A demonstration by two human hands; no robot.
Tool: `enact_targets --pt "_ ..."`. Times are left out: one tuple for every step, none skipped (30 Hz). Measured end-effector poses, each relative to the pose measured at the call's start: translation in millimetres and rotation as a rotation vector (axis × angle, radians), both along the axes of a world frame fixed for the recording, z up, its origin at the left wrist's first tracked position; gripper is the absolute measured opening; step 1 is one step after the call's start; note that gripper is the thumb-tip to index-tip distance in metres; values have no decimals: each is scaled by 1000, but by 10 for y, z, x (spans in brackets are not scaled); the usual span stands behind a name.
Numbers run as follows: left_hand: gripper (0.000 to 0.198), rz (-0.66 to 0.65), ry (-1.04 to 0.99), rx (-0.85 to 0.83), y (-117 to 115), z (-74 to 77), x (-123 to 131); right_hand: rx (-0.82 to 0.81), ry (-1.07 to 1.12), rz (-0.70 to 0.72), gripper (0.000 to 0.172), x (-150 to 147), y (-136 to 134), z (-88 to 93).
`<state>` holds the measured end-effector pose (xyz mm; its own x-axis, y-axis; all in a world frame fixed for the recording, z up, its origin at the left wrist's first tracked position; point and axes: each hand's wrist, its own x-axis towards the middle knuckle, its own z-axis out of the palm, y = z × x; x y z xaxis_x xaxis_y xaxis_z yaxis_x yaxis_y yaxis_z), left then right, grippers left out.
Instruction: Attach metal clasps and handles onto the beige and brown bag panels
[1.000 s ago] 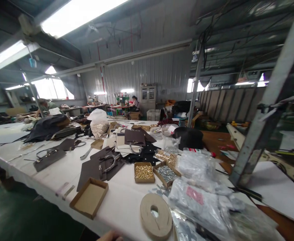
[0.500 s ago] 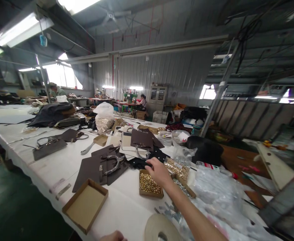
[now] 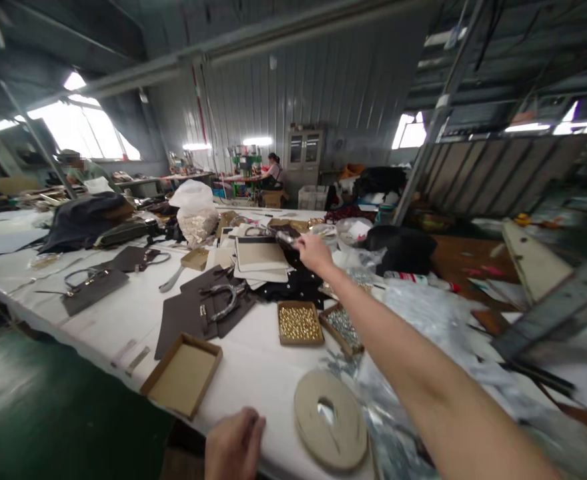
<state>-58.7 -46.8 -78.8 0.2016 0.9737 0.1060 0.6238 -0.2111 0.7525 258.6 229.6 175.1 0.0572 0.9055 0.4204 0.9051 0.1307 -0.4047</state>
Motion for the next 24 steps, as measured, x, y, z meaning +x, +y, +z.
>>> enact_targets --pt "44 -5 -9 33 -50 9 -8 35 17 -28 33 95 -86 183" --pt "41 -22 -33 42 -84 28 -24 87 43 -50 36 180 -212 362" --pt "39 -30 -68 35 -104 60 -46 199 126 -35 39 245 -388 536" --pt "39 -25 -120 1 -114 105 -70 265 219 4 46 277 -620 701" --pt "40 -20 -196 -52 -122 164 -93 301 322 45 52 272 -906 852" --pt "45 -7 -292 -99 -138 239 -112 315 435 96 57 227 -1236 979" --pt "52 2 -395 -127 -170 326 -123 274 544 161 58 142 -1598 1073" --pt "59 -1 -489 -139 -223 424 -120 231 656 204 57 24 -1971 1122" --pt "68 -21 -574 -144 -303 526 -100 191 775 222 56 -122 -2336 1118" --pt "77 -59 -652 -144 -407 628 -61 153 898 227 54 -290 -2670 1060" --pt "86 -99 -723 -134 -531 723 -5 103 1023 228 51 -470 -2954 948" --pt "96 -142 -776 -127 -668 804 67 48 1151 228 50 -657 -3175 791" --pt "105 -174 -806 -124 -809 867 148 16 1278 221 50 -841 -3325 601" --pt "114 -198 -814 -125 -943 909 232 11 1407 202 50 -1014 -3406 392" --pt "121 -212 -801 -135 -1060 928 311 29 1512 170 51 -1169 -3428 179" --pt "124 -208 -772 -148 -1152 926 380 53 1591 142 52 -1300 -3408 -25" --pt "122 -185 -734 -159 -1213 904 433 83 1649 115 52 -1402 -3365 -213" --pt "115 -147 -695 -169 -1242 865 467 105 1698 93 53 -1474 -3319 -377" --pt "105 -100 -661 -180 -1241 814 479 95 1725 88 55 -1513 -3287 -517" --pt "94 -44 -637 -192 -1214 754 468 66 1711 103 56 -1518 -3280 -634" --pt "84 8 -625 -208 -1169 690 438 31 1638 133 55 -1488 -3303 -734" --pt "79 46 -625 -229 -1114 625 393 3 1497 165 53 -1423 -3352 -823" --pt "77 67 -634 -256 -1054 565 341 -8 1302 189 48 -1324 -3422 -909" --pt "75 76 -647 -290 -995 511 288 12 1087 184 44 -1198 -3504 -997"
